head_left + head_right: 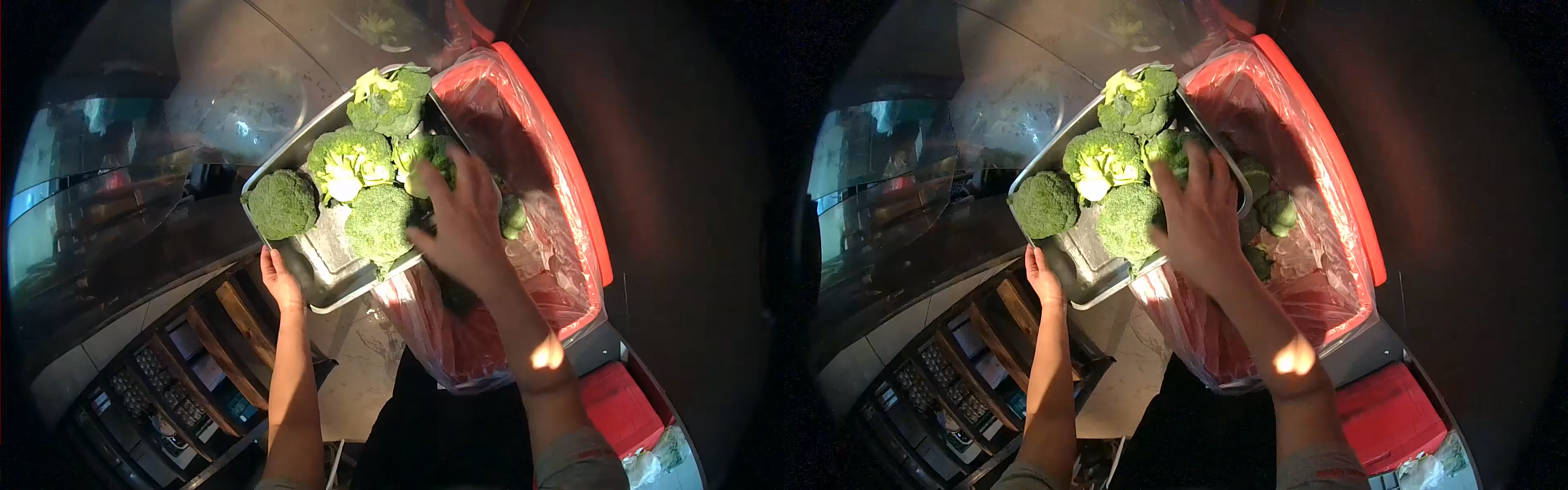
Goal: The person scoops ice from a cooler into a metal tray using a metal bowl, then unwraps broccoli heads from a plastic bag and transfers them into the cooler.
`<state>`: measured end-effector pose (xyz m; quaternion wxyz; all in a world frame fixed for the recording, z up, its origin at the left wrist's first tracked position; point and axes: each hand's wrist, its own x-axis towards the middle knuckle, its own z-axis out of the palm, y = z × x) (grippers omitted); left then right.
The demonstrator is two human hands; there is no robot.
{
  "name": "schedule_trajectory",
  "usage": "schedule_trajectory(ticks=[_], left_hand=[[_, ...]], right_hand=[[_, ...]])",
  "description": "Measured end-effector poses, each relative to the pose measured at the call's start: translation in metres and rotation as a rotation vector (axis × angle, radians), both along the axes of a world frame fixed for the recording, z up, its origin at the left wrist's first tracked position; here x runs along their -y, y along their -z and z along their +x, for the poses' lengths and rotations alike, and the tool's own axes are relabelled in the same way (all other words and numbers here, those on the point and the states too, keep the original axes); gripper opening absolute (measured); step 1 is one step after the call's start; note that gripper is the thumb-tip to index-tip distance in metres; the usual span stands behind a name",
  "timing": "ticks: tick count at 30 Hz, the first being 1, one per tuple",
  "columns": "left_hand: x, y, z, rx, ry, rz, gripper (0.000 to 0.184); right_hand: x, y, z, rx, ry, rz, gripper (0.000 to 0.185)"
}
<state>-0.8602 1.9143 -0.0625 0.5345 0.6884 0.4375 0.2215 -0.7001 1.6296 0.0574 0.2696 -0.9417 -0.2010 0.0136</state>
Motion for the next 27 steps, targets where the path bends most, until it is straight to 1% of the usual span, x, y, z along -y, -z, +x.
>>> schedule_trajectory(ticks=[2,4,5,6,7,9,11,13,14,17,18,19,20,21,23,24,26,27], left_hand=[[-0.002,0.000,0.000,0.018,0.003,-0.017,0.043],[-0.001,0.000,0.001,0.023,0.010,0.007,0.043],[-0.002,0.000,0.002,0.017,0.016,0.041,0.043],[-0.001,0.000,0.001,0.004,0.025,0.071,0.044],[-0.001,0.001,0.002,-0.015,0.002,0.116,0.040],[-0.003,0.004,0.001,-0.019,0.026,0.115,0.040],[-0.004,0.009,0.001,-0.006,0.008,0.085,0.040],[-0.011,0.019,-0.002,-0.002,0.032,0.141,0.041],[-0.012,0.020,-0.003,-0.005,0.040,0.151,0.041],[-0.017,0.018,-0.006,-0.028,0.061,0.139,0.041],[-0.020,0.018,-0.007,-0.026,0.063,0.139,0.041],[-0.018,0.019,-0.006,-0.023,0.067,0.137,0.041],[-0.008,0.011,0.000,-0.075,0.017,0.185,0.040],[-0.020,0.020,-0.005,-0.047,0.054,0.174,0.040],[-0.012,0.011,-0.002,-0.037,0.048,0.084,0.040],[-0.021,0.017,-0.006,-0.020,0.083,0.100,0.039],[-0.013,0.010,-0.002,-0.021,0.076,0.117,0.039],[-0.011,0.008,-0.002,-0.030,0.067,0.105,0.039]], right_hand=[[-0.009,0.043,0.022,0.049,-0.001,-0.227,0.064],[-0.018,0.072,0.036,0.194,-0.018,-0.266,0.063],[-0.019,0.071,0.040,0.258,-0.026,-0.288,0.063],[-0.008,0.069,0.042,0.192,-0.116,-0.232,0.062],[0.001,0.065,0.046,0.143,-0.140,-0.161,0.062],[0.015,0.064,0.054,0.056,-0.176,-0.017,0.061],[0.024,0.056,0.050,0.057,-0.156,0.129,0.061],[0.036,0.043,0.038,0.027,-0.118,0.283,0.062],[0.049,0.029,0.029,0.029,-0.017,0.319,0.064],[0.109,0.039,0.001,-0.436,0.105,0.971,0.062],[0.127,0.045,-0.017,-0.653,0.288,1.191,0.059],[0.145,0.060,-0.037,-0.869,0.479,1.403,0.056],[0.165,0.093,-0.057,-0.965,0.548,1.586,0.055],[0.178,0.127,-0.077,-1.057,0.615,1.766,0.054],[0.186,0.160,-0.109,-1.190,0.950,1.712,0.046],[0.189,0.187,-0.117,-1.304,1.069,1.581,0.042],[0.193,0.239,-0.130,-1.523,1.293,1.290,0.036],[0.198,0.258,-0.132,-1.569,1.319,1.276,0.037]])
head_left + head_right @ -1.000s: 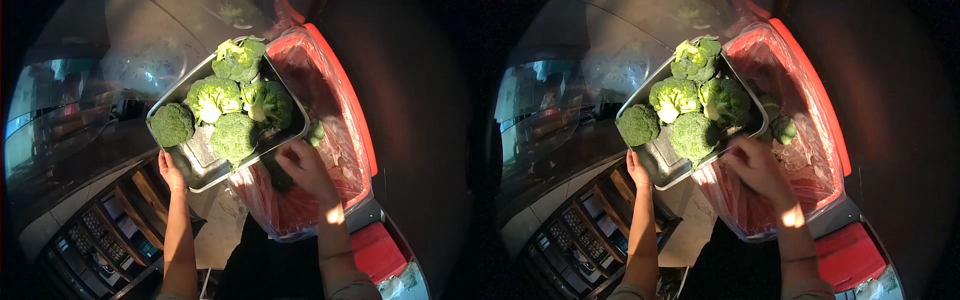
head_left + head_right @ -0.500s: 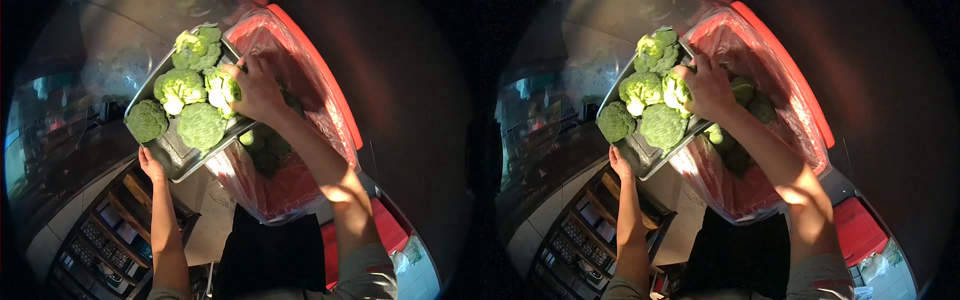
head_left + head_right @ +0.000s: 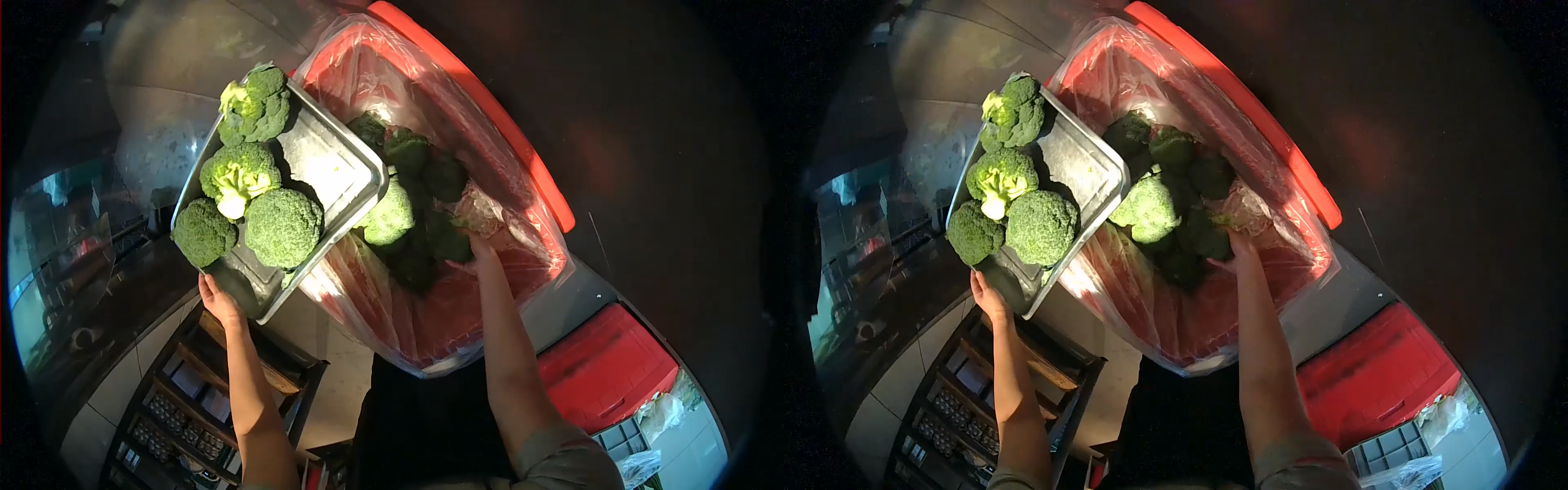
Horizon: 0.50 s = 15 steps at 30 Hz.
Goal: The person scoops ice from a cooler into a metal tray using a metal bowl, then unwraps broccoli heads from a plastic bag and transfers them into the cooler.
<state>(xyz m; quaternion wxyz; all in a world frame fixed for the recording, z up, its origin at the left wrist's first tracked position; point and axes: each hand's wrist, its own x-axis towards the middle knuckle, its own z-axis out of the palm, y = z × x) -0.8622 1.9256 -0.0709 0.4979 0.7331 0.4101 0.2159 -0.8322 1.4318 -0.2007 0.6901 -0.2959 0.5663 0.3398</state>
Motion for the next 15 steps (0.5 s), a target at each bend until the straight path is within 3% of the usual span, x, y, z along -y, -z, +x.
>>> schedule_trajectory(ticks=[2,5,7,9,12,15], left_hand=[[0.003,-0.004,0.001,0.009,0.004,-0.024,0.040],[0.003,-0.006,0.002,0.004,-0.003,-0.034,0.040],[0.004,-0.007,0.000,-0.002,-0.014,-0.031,0.040],[0.005,-0.006,0.002,0.008,-0.029,-0.021,0.040],[0.010,-0.011,0.004,-0.002,-0.011,-0.056,0.040],[0.010,-0.011,0.004,-0.014,-0.022,-0.023,0.041]], right_hand=[[0.006,0.019,0.007,-0.091,-0.010,0.036,0.040],[0.024,0.018,0.024,0.042,0.172,0.118,0.049],[0.020,0.046,0.016,0.091,0.144,-0.219,0.058],[-0.005,-0.009,0.035,0.143,-0.073,-0.642,0.082],[-0.025,0.063,0.007,0.508,-0.912,-1.373,0.085],[-0.034,0.051,0.023,0.333,-1.082,-1.313,0.081]])
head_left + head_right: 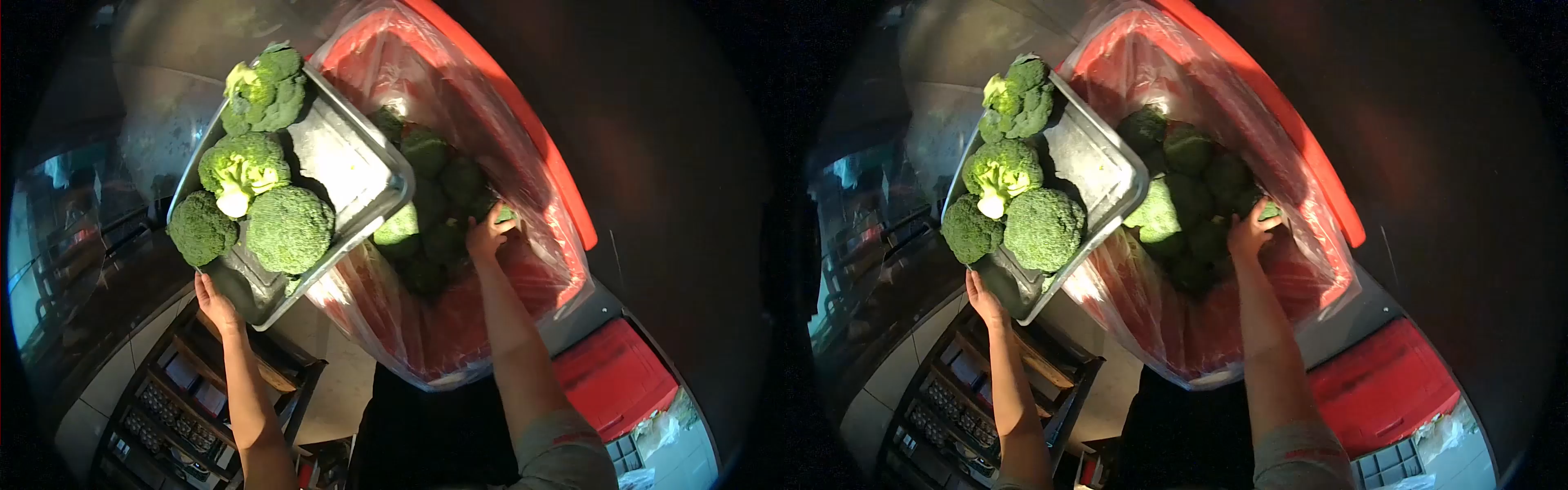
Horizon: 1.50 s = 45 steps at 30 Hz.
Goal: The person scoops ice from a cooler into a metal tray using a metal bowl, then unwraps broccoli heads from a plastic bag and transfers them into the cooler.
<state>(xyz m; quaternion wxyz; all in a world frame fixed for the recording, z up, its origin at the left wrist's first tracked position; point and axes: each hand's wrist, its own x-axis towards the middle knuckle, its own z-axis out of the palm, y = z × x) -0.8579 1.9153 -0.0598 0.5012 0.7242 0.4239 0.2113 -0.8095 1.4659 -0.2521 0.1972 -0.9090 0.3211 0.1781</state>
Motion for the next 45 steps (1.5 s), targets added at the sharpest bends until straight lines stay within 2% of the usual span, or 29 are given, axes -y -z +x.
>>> schedule_trajectory(ticks=[3,4,5,6,9,11,13,14,15,16,17,19,22,23,25,26,28,30,31,32,33,34,35,37,39,40,43,44,45], left_hand=[[-0.007,0.008,-0.004,-0.003,-0.015,0.012,0.041],[0.006,-0.002,0.002,-0.039,-0.072,-0.012,0.040],[-0.005,0.009,-0.002,0.001,-0.053,0.024,0.040],[-0.007,0.012,-0.001,-0.011,-0.051,0.133,0.038],[-0.009,0.016,-0.002,0.056,-0.041,0.077,0.036],[-0.007,0.017,-0.002,0.097,-0.050,0.016,0.035],[0.003,0.002,0.004,0.073,-0.051,-0.022,0.034],[-0.007,0.014,-0.002,0.053,-0.006,0.006,0.036],[-0.005,0.011,0.000,0.059,0.002,0.014,0.035],[-0.006,0.011,-0.001,0.074,-0.020,0.016,0.035],[-0.004,0.012,0.000,0.087,-0.038,0.014,0.035],[-0.003,0.007,0.001,0.051,-0.039,0.056,0.037],[-0.004,0.009,0.001,0.043,-0.034,0.069,0.039],[-0.005,0.009,0.000,0.031,-0.027,0.079,0.039],[-0.011,0.018,-0.002,0.026,-0.017,0.086,0.038],[-0.011,0.015,0.000,0.028,-0.030,0.045,0.038],[-0.010,0.011,0.000,0.042,-0.016,0.025,0.038],[-0.012,0.012,-0.004,0.034,0.000,0.017,0.038],[-0.013,0.014,-0.004,0.039,0.003,0.016,0.038],[-0.015,0.015,-0.003,0.047,0.004,0.015,0.038],[-0.014,0.013,-0.002,0.045,0.003,0.001,0.038],[-0.012,0.010,0.000,0.044,-0.001,-0.014,0.038],[-0.011,0.008,-0.001,0.039,-0.007,-0.029,0.038],[-0.011,0.011,-0.003,0.042,-0.006,-0.036,0.038],[-0.014,0.015,-0.003,0.056,-0.006,-0.038,0.038],[-0.015,0.017,-0.004,0.062,-0.006,-0.039,0.038],[-0.013,0.013,-0.005,0.044,-0.021,-0.039,0.038],[-0.011,0.011,-0.003,0.039,-0.030,-0.040,0.038],[-0.009,0.009,-0.001,0.046,-0.028,-0.039,0.038]], right_hand=[[0.008,0.008,0.011,-0.118,-0.021,0.027,0.084],[0.016,0.009,0.017,-0.144,-0.043,0.065,0.076],[0.023,0.007,0.023,-0.195,-0.095,0.101,0.068],[0.031,0.004,0.033,-0.259,-0.165,0.127,0.061],[0.036,-0.037,0.077,-0.370,-0.468,0.159,0.041],[0.007,-0.111,0.106,-0.147,-0.512,0.341,0.032],[-0.071,-0.261,0.115,0.159,-0.473,0.663,0.027],[-0.108,-0.296,0.107,0.296,-0.404,0.803,0.038],[-0.140,-0.299,0.096,0.452,-0.583,0.791,0.053],[-0.169,-0.322,0.092,0.442,-0.810,0.642,0.068],[-0.197,-0.308,0.085,0.442,-0.924,0.544,0.081],[-0.239,-0.298,0.070,0.179,-0.882,0.275,0.088],[-0.242,-0.261,0.065,0.275,-0.758,0.370,0.091],[-0.233,-0.267,0.066,0.290,-0.651,0.489,0.083],[-0.210,-0.266,0.064,0.441,-0.487,0.707,0.078],[-0.197,-0.271,0.061,0.538,-0.482,0.747,0.078],[-0.160,-0.286,0.051,0.436,-0.396,0.993,0.076],[-0.121,-0.300,0.033,0.413,-0.158,1.337,0.071],[-0.097,-0.307,0.029,0.243,0.040,1.480,0.077],[-0.068,-0.290,0.021,0.171,0.118,1.609,0.072],[-0.046,-0.281,0.012,0.179,0.057,1.457,0.066],[-0.023,-0.253,0.005,0.082,0.112,1.522,0.062],[-0.002,-0.227,0.000,0.041,0.018,1.392,0.064],[0.035,-0.135,-0.025,0.023,-0.156,0.958,0.073],[0.020,-0.128,-0.019,-0.327,-0.282,0.430,0.081],[0.014,-0.115,-0.024,-0.389,-0.278,0.351,0.084],[-0.008,-0.072,-0.049,-0.275,-0.436,0.339,0.088],[-0.021,-0.058,-0.059,-0.411,-0.389,0.232,0.093],[-0.033,-0.047,-0.071,-0.409,-0.504,0.131,0.094]])
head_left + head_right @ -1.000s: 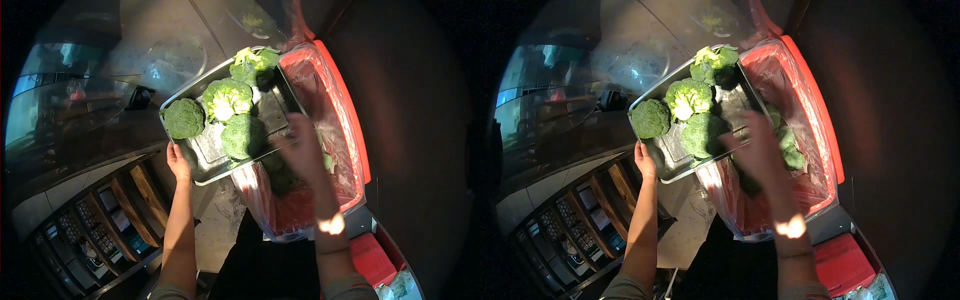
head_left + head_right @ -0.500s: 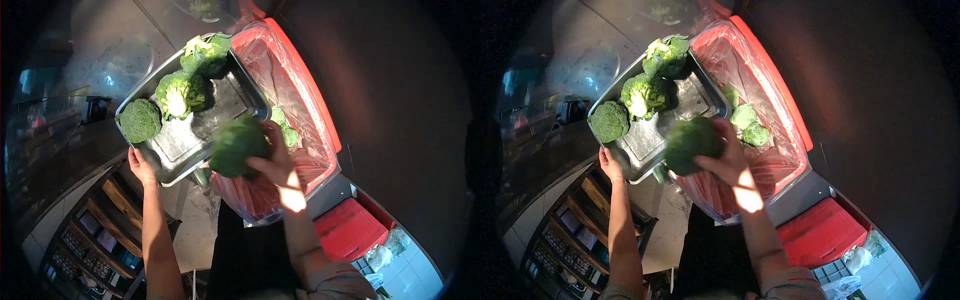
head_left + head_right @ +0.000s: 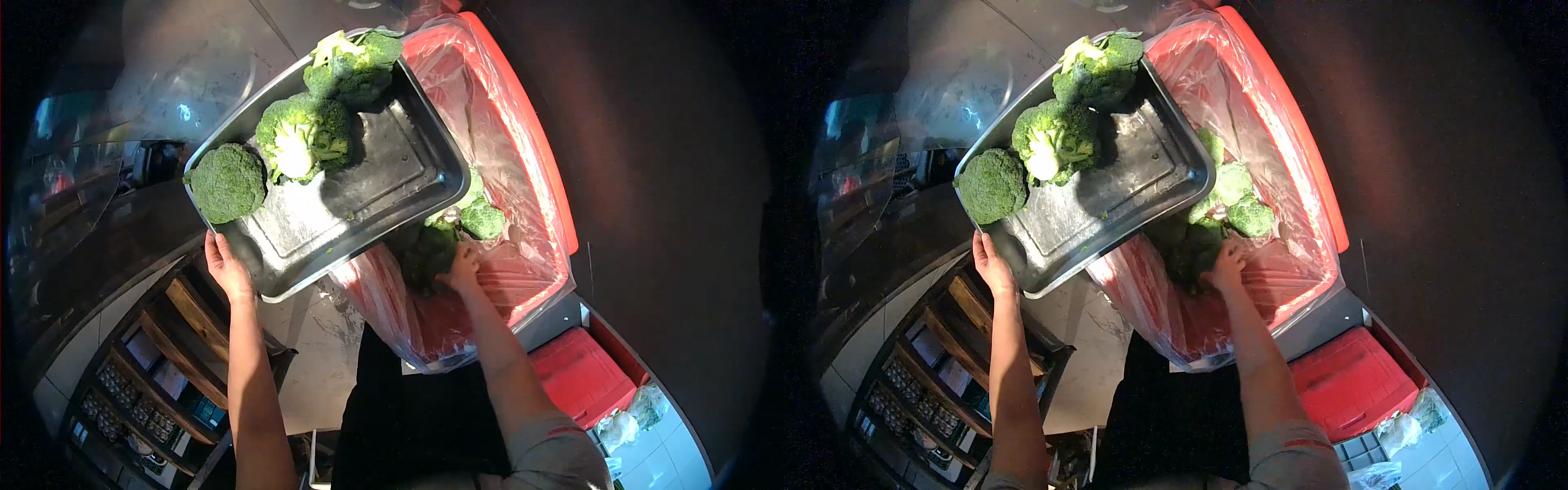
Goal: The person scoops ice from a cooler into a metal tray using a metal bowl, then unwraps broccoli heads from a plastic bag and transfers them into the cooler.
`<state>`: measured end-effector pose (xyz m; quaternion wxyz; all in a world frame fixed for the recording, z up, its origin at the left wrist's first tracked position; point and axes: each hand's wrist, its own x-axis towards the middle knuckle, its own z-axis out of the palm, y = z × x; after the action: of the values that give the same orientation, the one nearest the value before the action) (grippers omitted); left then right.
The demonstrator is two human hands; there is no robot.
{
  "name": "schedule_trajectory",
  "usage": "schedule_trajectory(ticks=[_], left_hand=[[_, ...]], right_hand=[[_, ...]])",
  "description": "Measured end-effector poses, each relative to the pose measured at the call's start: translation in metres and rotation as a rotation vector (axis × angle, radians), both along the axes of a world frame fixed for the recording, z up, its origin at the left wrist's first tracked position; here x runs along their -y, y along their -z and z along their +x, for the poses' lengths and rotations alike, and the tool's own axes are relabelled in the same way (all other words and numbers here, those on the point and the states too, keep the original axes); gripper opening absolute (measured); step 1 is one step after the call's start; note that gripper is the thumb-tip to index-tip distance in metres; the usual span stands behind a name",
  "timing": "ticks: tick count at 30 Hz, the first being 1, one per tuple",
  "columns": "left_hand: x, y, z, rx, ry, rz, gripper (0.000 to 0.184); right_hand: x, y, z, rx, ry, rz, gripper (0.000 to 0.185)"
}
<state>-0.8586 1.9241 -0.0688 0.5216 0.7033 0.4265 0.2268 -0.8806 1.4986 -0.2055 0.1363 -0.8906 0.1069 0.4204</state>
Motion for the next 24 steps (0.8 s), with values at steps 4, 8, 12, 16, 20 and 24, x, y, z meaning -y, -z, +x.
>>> schedule_trajectory(ticks=[4,8,12,16,20,24], left_hand=[[-0.002,0.000,-0.002,0.016,0.025,-0.025,0.038],[0.000,0.005,-0.003,0.048,0.011,0.018,0.037],[0.007,-0.004,0.001,-0.007,-0.033,0.037,0.038],[0.013,-0.012,0.005,0.024,-0.023,-0.006,0.035],[0.009,-0.007,0.002,0.022,-0.023,-0.009,0.037],[0.009,-0.005,0.002,0.006,-0.044,0.007,0.037]], right_hand=[[-0.026,-0.001,-0.013,-0.069,-0.186,-0.104,0.105],[-0.006,0.021,-0.018,-0.091,-0.301,-0.091,0.105],[-0.041,-0.061,0.037,-0.107,-0.221,-0.104,0.095],[-0.078,-0.205,0.120,-0.326,-0.387,0.586,0.042],[-0.171,-0.277,0.176,0.327,-0.426,0.801,0.052],[-0.253,-0.245,0.202,0.604,-0.284,0.441,0.082]])
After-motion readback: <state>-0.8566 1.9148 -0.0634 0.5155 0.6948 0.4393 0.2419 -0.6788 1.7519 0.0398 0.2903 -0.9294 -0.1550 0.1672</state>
